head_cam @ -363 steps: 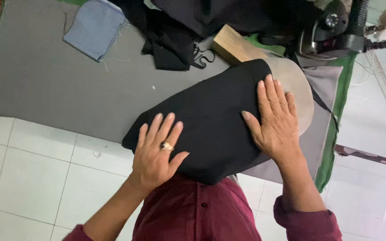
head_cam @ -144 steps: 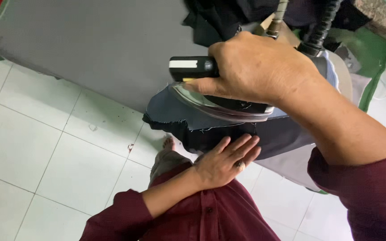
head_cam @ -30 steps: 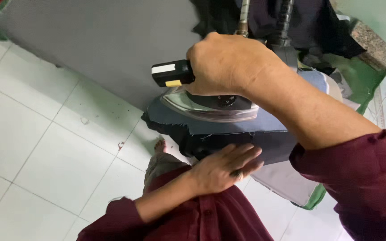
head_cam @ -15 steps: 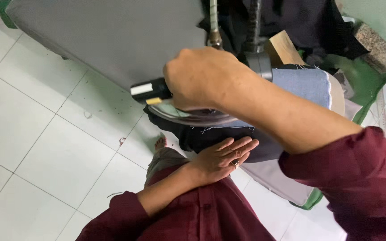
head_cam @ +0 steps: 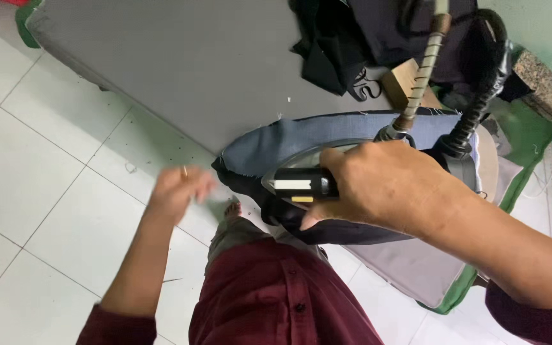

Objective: The person irons a black garment on a pressing board using a steam iron and a light blue cloth. They repeatedly smooth the fabric, reposition the garment, and iron different sections, including the edges and seams.

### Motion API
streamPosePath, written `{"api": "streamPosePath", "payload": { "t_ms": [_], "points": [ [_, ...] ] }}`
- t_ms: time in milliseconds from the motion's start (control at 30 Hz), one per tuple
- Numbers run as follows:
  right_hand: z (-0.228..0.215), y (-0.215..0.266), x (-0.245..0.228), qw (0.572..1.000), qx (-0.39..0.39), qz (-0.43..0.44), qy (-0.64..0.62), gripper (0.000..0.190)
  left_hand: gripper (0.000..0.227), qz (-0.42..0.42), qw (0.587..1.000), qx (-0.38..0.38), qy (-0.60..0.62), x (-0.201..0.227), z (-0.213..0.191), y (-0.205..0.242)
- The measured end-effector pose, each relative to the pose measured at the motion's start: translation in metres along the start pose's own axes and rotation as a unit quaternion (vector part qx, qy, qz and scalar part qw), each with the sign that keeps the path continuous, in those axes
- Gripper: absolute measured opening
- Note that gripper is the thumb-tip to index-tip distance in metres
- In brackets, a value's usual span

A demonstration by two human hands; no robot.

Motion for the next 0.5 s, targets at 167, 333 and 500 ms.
{"api": "streamPosePath", "payload": {
  "t_ms": [167,333,500],
  "points": [
    [-0.024,-0.013,-0.026,0.995,0.067,0.014,-0.075,0.084,0.044,-0.081,0.958,0.027,-0.274,0.025,0.015,-0.078],
    [-0.058,-0.042,-0.038,0.976,0.132,0.076,-0.156,0.08,0.039,-0.024,0.929,-0.042,-0.368,0.009,0.021,-0.099],
    [-0.081,-0.078,-0.018,0.949,0.148,0.122,-0.25,0.076,0.046,-0.225,0.934,-0.027,-0.277,0.034,0.021,-0.08]
  ]
}}
Point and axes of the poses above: each hand's wrist, its own y-axis away from the middle knuckle, its own z-axis out of the palm, x = y × z, the point moved 3 cm from there along -y, towards the middle knuckle, and after that the axes turned 12 degrees about -y, right-handed, at the moved point
